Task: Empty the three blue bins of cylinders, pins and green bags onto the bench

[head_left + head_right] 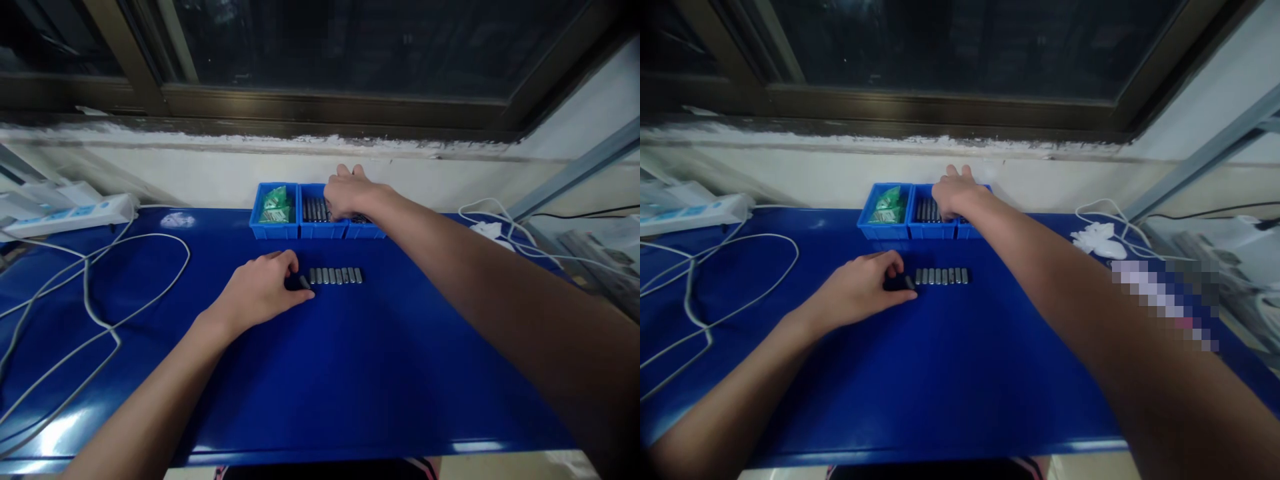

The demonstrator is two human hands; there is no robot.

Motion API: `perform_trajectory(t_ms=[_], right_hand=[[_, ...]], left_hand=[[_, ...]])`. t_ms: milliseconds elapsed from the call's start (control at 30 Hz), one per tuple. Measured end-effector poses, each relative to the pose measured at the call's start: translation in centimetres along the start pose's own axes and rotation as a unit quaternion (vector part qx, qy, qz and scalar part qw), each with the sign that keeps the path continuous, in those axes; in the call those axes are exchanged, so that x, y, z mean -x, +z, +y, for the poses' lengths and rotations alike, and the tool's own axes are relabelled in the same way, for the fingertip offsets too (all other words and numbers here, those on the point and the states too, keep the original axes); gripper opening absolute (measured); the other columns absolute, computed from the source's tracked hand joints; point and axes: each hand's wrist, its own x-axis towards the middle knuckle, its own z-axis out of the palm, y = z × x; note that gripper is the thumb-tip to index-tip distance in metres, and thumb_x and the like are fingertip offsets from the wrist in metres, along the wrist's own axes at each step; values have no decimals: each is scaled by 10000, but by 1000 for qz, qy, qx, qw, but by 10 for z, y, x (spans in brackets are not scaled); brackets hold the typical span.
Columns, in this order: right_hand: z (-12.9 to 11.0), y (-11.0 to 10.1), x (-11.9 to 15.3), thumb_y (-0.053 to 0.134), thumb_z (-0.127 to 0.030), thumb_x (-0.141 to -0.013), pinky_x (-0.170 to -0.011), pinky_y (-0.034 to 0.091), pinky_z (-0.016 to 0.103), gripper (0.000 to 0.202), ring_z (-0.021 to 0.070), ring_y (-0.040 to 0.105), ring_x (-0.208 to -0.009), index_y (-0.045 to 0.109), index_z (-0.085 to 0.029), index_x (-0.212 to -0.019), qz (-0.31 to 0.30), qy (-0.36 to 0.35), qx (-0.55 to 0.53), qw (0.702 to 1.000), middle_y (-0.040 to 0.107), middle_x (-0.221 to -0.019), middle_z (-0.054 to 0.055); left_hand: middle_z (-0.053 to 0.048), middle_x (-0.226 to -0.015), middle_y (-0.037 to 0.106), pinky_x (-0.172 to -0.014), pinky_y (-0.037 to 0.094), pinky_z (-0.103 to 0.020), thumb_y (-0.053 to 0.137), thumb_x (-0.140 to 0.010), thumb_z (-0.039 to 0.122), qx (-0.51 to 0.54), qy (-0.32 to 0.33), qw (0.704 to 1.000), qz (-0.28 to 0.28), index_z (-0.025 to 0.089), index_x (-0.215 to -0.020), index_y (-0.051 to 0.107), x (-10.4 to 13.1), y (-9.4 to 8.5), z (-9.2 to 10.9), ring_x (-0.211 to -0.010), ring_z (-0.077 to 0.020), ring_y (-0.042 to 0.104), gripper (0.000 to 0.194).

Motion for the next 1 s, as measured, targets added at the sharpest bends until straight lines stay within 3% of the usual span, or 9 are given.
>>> perform_trajectory(t_ms=[133, 300, 500, 600, 667, 733, 833, 900, 1000], right_hand=[[-2, 2, 0, 879, 29, -533, -1054, 316, 750, 304, 527, 404, -1263, 638, -145, -592, -11, 15, 6, 1000, 585, -1090, 171], [2, 7, -3, 891, -91, -601, -1036, 330, 764, 291, 534, 418, -1274, 610, -159, -569, -2, -20, 29, 999, 596, -1093, 194], [8, 13, -10, 937, -72, -496, -1014, 347, 756, 382, 518, 449, -1227, 569, -170, -511, 17, -65, 64, 996, 607, -998, 174], [11, 10, -16, 978, -193, -526, -1020, 349, 752, 419, 517, 447, -1244, 561, -176, -491, 22, -105, 81, 991, 604, -911, 156], [10, 3, -14, 958, -335, -624, -1033, 337, 752, 399, 506, 446, -1258, 606, -175, -527, 57, -129, 81, 987, 606, -895, 149], [5, -7, -1, 866, -437, -765, -1038, 333, 740, 350, 484, 448, -1264, 683, -173, -627, 113, -149, 56, 981, 618, -924, 146], [-7, -19, 39, 716, -463, -912, -1023, 361, 684, 279, 447, 465, -1256, 773, -194, -865, 183, -166, -13, 969, 640, -979, 133], [-16, -17, 74, 662, -435, -955, -996, 393, 628, 247, 406, 507, -1205, 784, -221, -966, 195, -162, -56, 966, 657, -979, 115], [-22, 2, 120, 645, -365, -969, -943, 438, 543, 236, 327, 569, -1081, 771, -246, -1129, 183, -160, -117, 963, 684, -986, 79]], left_hand=[[-16, -1080, 704, -671, 395, -362, 710, -878, 534, -12, 8, 1000, -12, 250, -1011, 637, -1, 1, 1, -867, -262, 673, 321], [-24, -1097, 697, -693, 407, -368, 703, -889, 515, -9, 14, 1000, -13, 252, -1033, 651, -2, 1, 1, -917, -279, 684, 304], [-34, -1127, 695, -695, 413, -364, 697, -902, 488, -8, 19, 1000, -14, 257, -1094, 656, 0, 0, 3, -925, -279, 691, 302], [-35, -1128, 697, -690, 411, -357, 689, -908, 476, -6, 22, 1000, -13, 267, -1128, 658, 0, 0, 3, -915, -273, 689, 305], [-37, -1119, 700, -685, 408, -353, 682, -909, 460, -5, 26, 1000, -11, 266, -1121, 659, 0, 0, 3, -906, -267, 687, 288], [-34, -1084, 705, -682, 407, -350, 685, -898, 438, -2, 28, 1000, -6, 258, -1078, 658, 0, 0, 2, -889, -260, 684, 256], [-22, -1006, 711, -695, 426, -354, 711, -859, 400, 26, 23, 999, 27, 248, -1016, 652, -2, -1, 0, -858, -247, 677, 227], [-14, -959, 710, -716, 450, -356, 727, -831, 358, 67, 26, 995, 69, 240, -992, 645, -3, -3, 0, -838, -231, 667, 215], [-5, -906, 705, -737, 484, -346, 743, -807, 302, 159, 61, 978, 123, 223, -978, 634, -5, -3, 1, -811, -198, 655, 218]])
